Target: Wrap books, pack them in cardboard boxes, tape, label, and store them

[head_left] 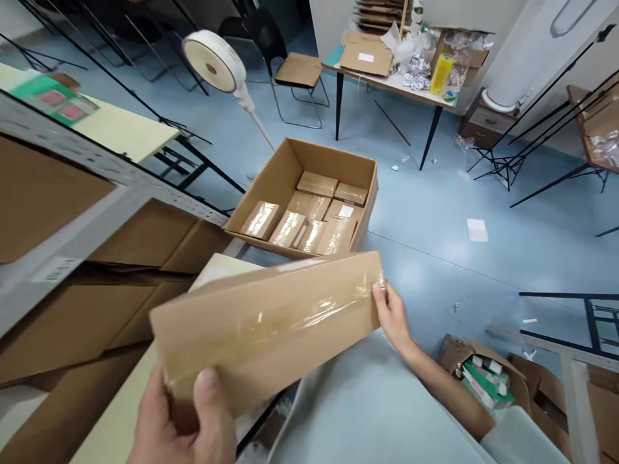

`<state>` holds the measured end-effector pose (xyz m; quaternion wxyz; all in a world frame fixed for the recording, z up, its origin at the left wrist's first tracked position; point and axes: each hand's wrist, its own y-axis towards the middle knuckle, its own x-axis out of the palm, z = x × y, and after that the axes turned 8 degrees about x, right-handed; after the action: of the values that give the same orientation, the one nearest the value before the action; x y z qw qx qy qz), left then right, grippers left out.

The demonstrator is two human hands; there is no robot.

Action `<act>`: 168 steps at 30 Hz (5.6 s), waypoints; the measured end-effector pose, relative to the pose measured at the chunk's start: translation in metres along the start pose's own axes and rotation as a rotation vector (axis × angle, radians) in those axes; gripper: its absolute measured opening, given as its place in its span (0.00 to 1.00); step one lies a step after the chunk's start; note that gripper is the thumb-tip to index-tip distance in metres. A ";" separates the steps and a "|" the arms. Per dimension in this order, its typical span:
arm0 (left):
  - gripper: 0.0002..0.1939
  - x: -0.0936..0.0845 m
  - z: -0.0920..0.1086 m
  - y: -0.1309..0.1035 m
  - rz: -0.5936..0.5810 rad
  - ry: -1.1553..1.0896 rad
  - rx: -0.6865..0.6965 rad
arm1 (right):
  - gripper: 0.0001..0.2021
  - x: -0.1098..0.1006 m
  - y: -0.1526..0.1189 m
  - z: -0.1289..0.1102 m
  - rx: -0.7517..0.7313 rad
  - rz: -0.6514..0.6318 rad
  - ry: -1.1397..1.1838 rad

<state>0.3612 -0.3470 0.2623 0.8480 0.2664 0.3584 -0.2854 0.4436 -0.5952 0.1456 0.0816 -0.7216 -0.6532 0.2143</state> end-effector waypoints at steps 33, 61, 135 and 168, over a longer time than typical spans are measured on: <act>0.27 0.653 0.475 0.328 -0.974 -0.664 0.405 | 0.35 -0.352 0.620 -0.182 0.204 0.557 -0.330; 0.27 0.823 0.327 0.657 0.347 -0.955 -0.999 | 0.34 0.361 1.195 -0.533 -0.810 -0.885 -1.111; 0.04 0.973 0.408 1.016 -0.289 -1.514 -0.990 | 0.18 0.250 1.390 -0.536 -0.179 -0.338 -0.931; 0.10 1.335 0.692 1.278 -1.070 -1.015 -0.992 | 0.16 0.185 1.710 -0.597 0.169 0.087 -0.202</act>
<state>2.3140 -0.3037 -0.0199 0.6755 -0.4935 0.0980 -0.5391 2.2538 -0.5458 -0.0377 0.0668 -0.7147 -0.6057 0.3435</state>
